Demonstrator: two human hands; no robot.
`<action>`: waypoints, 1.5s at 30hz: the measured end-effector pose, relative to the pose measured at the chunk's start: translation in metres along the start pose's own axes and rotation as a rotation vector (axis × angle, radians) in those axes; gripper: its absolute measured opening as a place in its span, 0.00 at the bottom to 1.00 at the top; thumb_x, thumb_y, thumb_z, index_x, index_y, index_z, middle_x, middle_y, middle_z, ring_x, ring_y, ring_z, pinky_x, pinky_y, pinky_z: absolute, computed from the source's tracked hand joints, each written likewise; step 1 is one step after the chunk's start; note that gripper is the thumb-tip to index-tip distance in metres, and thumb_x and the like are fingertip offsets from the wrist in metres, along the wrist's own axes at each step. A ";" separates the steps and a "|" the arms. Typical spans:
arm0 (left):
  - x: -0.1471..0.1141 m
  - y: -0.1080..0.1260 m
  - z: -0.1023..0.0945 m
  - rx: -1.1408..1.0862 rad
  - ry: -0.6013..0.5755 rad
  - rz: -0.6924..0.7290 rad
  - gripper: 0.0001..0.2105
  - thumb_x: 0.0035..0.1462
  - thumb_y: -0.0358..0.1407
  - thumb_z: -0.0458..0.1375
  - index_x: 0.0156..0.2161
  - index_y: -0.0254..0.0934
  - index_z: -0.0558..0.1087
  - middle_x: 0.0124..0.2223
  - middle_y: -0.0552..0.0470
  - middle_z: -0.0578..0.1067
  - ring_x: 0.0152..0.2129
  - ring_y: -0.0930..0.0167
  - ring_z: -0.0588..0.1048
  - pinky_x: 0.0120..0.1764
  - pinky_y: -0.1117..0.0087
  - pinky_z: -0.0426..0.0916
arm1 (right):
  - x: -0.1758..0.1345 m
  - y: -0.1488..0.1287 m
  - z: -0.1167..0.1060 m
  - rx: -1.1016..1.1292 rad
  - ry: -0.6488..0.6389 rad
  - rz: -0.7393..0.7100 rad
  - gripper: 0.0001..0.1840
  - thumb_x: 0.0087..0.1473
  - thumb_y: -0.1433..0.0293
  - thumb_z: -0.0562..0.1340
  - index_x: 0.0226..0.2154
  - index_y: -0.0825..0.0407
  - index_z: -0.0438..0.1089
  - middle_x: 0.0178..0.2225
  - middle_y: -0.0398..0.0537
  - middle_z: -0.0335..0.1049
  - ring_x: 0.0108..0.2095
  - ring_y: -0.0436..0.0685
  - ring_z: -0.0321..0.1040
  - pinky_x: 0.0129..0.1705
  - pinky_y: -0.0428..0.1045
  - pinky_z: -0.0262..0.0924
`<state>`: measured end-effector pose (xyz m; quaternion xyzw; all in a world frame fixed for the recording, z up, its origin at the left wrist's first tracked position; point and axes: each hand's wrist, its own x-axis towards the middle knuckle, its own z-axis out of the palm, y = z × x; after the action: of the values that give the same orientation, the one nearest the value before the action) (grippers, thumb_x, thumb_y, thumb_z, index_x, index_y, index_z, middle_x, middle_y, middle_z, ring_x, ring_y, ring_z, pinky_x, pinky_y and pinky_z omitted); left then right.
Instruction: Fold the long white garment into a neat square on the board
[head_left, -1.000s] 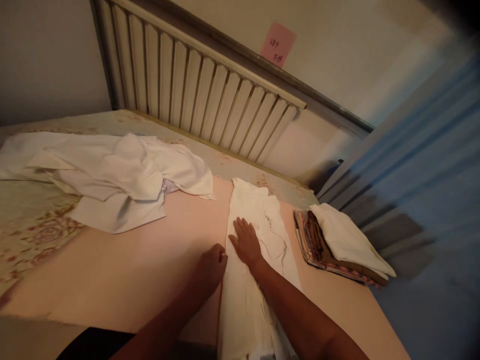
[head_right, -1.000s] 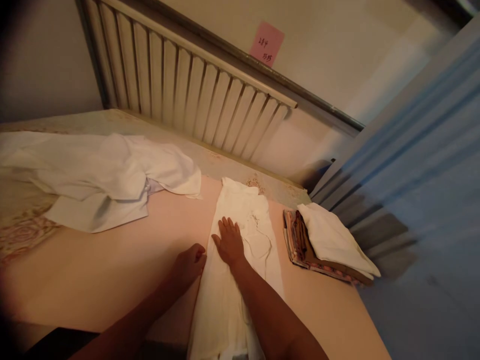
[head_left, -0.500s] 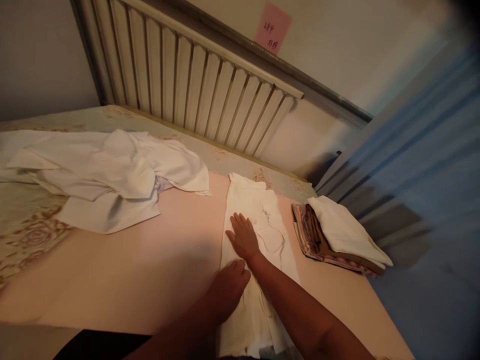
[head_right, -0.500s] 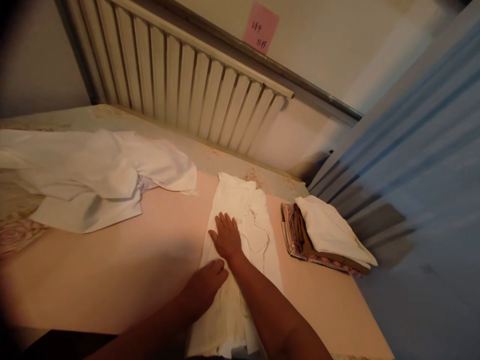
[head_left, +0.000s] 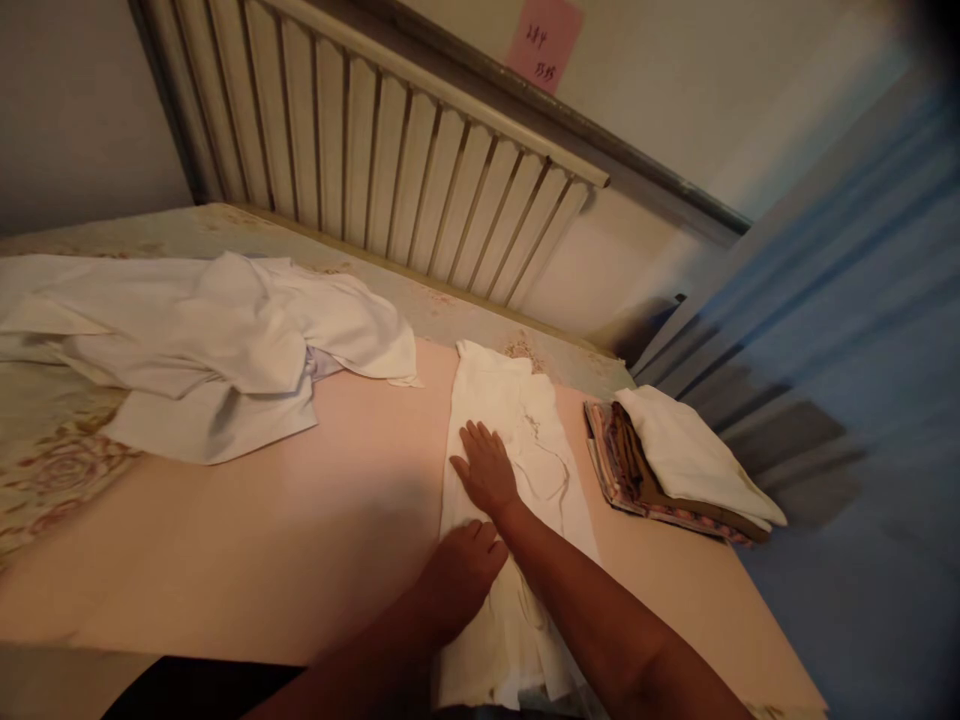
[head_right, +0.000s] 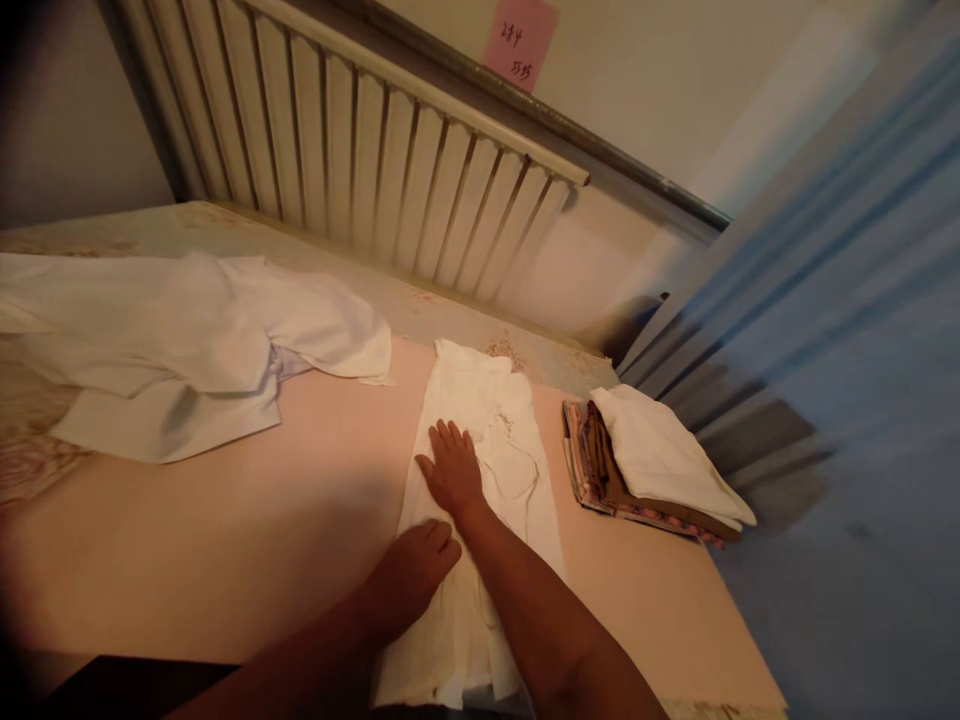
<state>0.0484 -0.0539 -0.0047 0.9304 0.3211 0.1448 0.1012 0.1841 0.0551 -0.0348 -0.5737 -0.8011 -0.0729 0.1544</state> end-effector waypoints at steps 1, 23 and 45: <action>0.000 0.000 0.001 0.001 0.004 -0.002 0.08 0.63 0.26 0.49 0.36 0.36 0.69 0.40 0.49 0.72 0.36 0.67 0.69 0.39 0.65 0.65 | 0.000 0.000 0.000 0.000 0.002 0.000 0.28 0.65 0.59 0.52 0.62 0.54 0.57 0.65 0.55 0.54 0.67 0.62 0.45 0.66 0.63 0.39; -0.006 0.001 0.036 0.049 0.153 -0.299 0.28 0.60 0.32 0.48 0.65 0.26 0.55 0.68 0.35 0.55 0.65 0.56 0.51 0.64 0.52 0.48 | 0.010 -0.002 -0.001 0.000 -0.114 0.055 0.32 0.61 0.59 0.55 0.64 0.52 0.54 0.66 0.55 0.51 0.67 0.65 0.44 0.65 0.65 0.40; -0.010 -0.008 0.035 0.047 0.126 -0.252 0.27 0.62 0.40 0.50 0.63 0.29 0.63 0.67 0.37 0.57 0.65 0.56 0.53 0.64 0.52 0.50 | -0.007 0.029 -0.013 0.108 0.060 0.135 0.21 0.60 0.65 0.54 0.53 0.47 0.70 0.54 0.47 0.71 0.57 0.57 0.64 0.59 0.55 0.57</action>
<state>0.0479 -0.0573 -0.0416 0.8739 0.4446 0.1813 0.0764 0.2151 0.0549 -0.0266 -0.6147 -0.7585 -0.0363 0.2135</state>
